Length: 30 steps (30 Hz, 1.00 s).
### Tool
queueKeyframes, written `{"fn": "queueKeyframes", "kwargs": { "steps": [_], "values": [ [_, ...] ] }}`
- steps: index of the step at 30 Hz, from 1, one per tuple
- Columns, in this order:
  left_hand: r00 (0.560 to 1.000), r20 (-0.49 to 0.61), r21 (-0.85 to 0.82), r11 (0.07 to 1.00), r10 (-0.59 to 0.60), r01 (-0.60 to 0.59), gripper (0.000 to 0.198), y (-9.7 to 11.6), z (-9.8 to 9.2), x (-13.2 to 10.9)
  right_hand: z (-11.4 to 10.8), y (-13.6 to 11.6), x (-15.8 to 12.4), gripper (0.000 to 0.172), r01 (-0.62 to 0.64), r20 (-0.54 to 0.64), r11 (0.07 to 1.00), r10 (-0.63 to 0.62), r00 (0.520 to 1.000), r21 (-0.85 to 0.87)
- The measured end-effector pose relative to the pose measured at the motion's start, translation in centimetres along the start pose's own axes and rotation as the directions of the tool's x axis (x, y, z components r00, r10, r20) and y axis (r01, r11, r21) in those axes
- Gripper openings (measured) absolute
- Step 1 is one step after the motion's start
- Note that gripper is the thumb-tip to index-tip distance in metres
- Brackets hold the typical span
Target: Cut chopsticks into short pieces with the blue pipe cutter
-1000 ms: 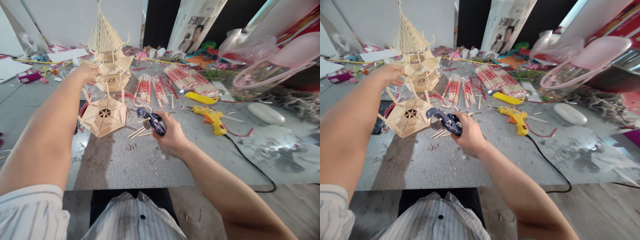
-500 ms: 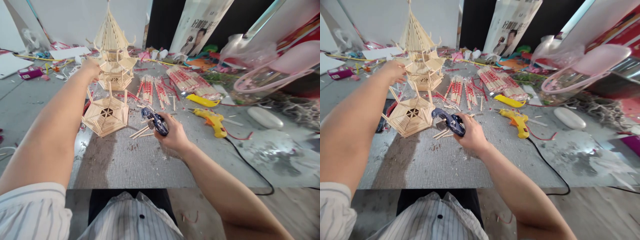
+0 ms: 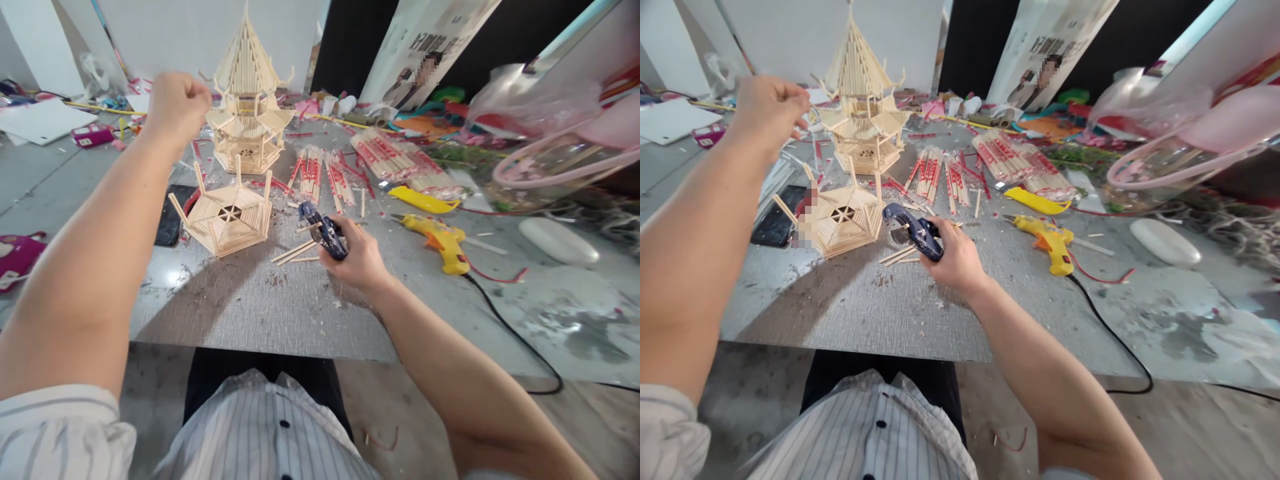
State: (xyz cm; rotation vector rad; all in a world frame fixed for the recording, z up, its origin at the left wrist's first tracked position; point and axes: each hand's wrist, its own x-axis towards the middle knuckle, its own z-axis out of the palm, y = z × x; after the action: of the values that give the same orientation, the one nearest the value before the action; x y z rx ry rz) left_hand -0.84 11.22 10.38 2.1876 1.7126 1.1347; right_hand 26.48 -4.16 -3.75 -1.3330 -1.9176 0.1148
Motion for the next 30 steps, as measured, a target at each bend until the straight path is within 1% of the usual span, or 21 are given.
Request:
{"fn": "queueKeyframes", "kwargs": {
  "steps": [1,4,5,7,8,9,10,11,12,13,14,15,16,18,19,21,23,26,30],
  "values": [
    [0.995,-0.097,-0.069,0.997,0.034,-0.04,0.035,0.5,-0.3,-1.0,0.0,0.0,0.0,0.042,0.0,-0.003,1.0,0.0,1.0,-0.004],
    [0.974,-0.216,-0.223,0.967,0.07,-0.119,0.022,2.4,-1.3,-4.6,0.1,-0.1,-0.1,0.04,-0.002,-0.02,1.0,0.002,1.0,-0.012],
    [0.955,-0.29,-0.268,0.953,0.059,-0.14,0.018,3.2,-1.6,-6.0,0.2,-0.1,-0.1,0.039,0.0,-0.03,1.0,0.0,1.0,-0.013],
    [0.924,-0.363,-0.37,0.891,0.122,-0.263,0.015,4.7,-2.0,-9.0,0.3,0.0,-0.2,0.039,0.009,-0.05,1.0,-0.01,0.999,-0.018],
    [0.893,-0.429,-0.406,0.855,0.134,-0.323,0.013,5.3,-1.9,-10.5,0.4,0.1,-0.2,0.039,0.015,-0.058,1.0,-0.017,0.998,-0.023],
    [0.888,-0.436,-0.436,0.829,0.146,-0.35,0.014,5.9,-1.6,-12.0,0.4,0.1,-0.2,0.039,0.022,-0.061,0.999,-0.024,0.998,-0.028],
    [0.895,-0.418,-0.462,0.812,0.156,-0.357,0.014,6.3,-1.0,-13.4,0.5,0.2,-0.3,0.04,0.028,-0.063,0.999,-0.03,0.998,-0.032],
    [0.9,-0.411,-0.47,0.814,0.141,-0.342,0.012,6.5,-0.3,-14.6,0.5,0.3,-0.3,0.041,0.034,-0.065,0.999,-0.036,0.997,-0.035],
    [0.92,-0.367,-0.47,0.826,0.137,-0.311,0.012,6.6,0.6,-15.7,0.5,0.4,-0.3,0.041,0.036,-0.067,0.999,-0.038,0.997,-0.038],
    [0.953,-0.276,-0.475,0.845,0.121,-0.245,0.013,6.5,1.6,-16.6,0.5,0.4,-0.3,0.042,0.037,-0.067,0.999,-0.039,0.997,-0.04],
    [0.973,-0.201,-0.481,0.853,0.117,-0.202,0.014,6.3,2.7,-17.3,0.5,0.5,-0.2,0.043,0.037,-0.067,0.998,-0.04,0.997,-0.044],
    [0.993,-0.087,-0.487,0.866,0.081,-0.113,0.017,6.0,3.7,-17.8,0.5,0.5,-0.2,0.044,0.039,-0.064,0.998,-0.042,0.997,-0.048],
    [0.998,-0.009,-0.511,0.858,0.055,-0.052,0.018,5.7,4.8,-18.2,0.5,0.5,-0.2,0.044,0.041,-0.059,0.998,-0.044,0.997,-0.051],
    [0.991,0.112,-0.582,0.813,0.074,0.005,0.02,5.1,6.5,-18.6,0.5,0.3,-0.2,0.046,0.051,-0.041,0.997,-0.053,0.998,-0.054],
    [0.982,0.158,-0.61,0.792,0.106,0.013,0.02,4.8,7.2,-18.8,0.5,0.2,-0.2,0.047,0.056,-0.031,0.997,-0.058,0.998,-0.053],
    [0.955,0.239,-0.661,0.75,0.173,0.029,0.022,4.2,8.2,-19.1,0.6,0.1,-0.3,0.048,0.067,-0.01,0.996,-0.068,0.998,-0.052],
    [0.927,0.297,-0.685,0.728,0.229,0.04,0.025,3.8,8.6,-19.4,0.7,0.0,-0.4,0.049,0.088,0.01,0.994,-0.088,0.996,-0.059],
    [0.905,0.331,-0.667,0.745,0.266,0.025,0.028,3.3,8.7,-19.5,0.9,-0.1,-0.4,0.051,0.129,0.026,0.989,-0.127,0.992,-0.077],
    [0.901,0.319,-0.646,0.763,0.296,-0.022,0.039,3.0,8.5,-19.3,0.9,-0.2,-0.5,0.051,0.151,0.043,0.983,-0.148,0.988,-0.1]
  ]
}}
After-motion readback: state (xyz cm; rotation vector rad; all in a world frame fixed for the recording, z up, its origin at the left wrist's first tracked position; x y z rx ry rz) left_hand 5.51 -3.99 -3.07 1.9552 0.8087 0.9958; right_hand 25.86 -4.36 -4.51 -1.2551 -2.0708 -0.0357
